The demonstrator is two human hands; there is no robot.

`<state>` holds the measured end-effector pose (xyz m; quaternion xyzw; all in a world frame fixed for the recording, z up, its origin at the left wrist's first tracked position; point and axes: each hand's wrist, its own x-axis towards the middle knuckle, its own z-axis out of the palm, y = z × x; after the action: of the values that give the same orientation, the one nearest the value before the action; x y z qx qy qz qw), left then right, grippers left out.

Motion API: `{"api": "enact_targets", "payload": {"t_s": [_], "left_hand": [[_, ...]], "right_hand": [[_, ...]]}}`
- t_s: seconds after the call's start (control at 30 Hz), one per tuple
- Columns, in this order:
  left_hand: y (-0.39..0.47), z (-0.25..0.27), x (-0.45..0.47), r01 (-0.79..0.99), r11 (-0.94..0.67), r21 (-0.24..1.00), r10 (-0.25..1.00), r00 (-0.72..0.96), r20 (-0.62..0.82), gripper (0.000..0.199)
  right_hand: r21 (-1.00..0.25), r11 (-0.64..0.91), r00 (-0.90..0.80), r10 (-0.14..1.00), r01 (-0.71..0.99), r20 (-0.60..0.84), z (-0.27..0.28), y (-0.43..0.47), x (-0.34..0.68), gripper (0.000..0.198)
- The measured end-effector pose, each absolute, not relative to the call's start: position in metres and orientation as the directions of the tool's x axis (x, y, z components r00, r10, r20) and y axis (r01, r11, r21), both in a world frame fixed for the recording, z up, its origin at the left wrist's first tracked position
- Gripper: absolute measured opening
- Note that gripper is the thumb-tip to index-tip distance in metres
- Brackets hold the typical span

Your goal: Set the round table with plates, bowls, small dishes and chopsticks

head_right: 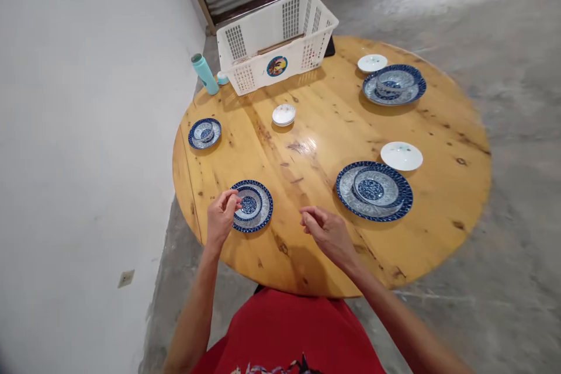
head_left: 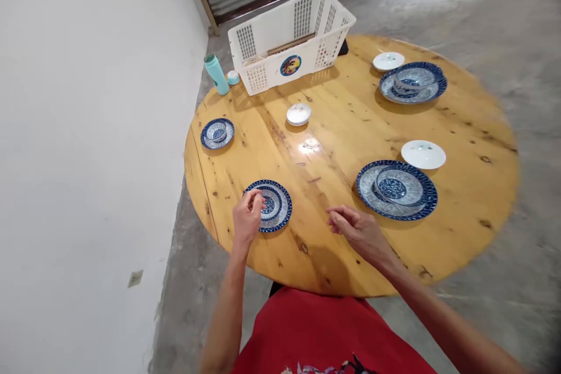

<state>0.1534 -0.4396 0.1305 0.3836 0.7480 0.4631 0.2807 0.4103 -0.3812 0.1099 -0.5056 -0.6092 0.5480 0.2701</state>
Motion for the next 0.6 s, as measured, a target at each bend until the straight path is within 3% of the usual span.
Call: {"api": "enact_targets", "payload": {"t_s": [0.23, 0.6], "left_hand": [[-0.429, 0.133, 0.124, 0.373, 0.335, 0.865, 0.839, -0.537, -0.094, 0.026], [-0.25, 0.097, 0.055, 0.672, 0.244, 0.699, 0.965, -0.239, -0.108, 0.02]], "right_hand": [[-0.945, -0.082, -0.355, 0.914, 0.315, -0.198, 0.086, -0.311, 0.387, 0.033], [-0.866, -0.263, 0.074, 0.964, 0.425, -0.256, 0.073, -0.177, 0.325, 0.013]]}}
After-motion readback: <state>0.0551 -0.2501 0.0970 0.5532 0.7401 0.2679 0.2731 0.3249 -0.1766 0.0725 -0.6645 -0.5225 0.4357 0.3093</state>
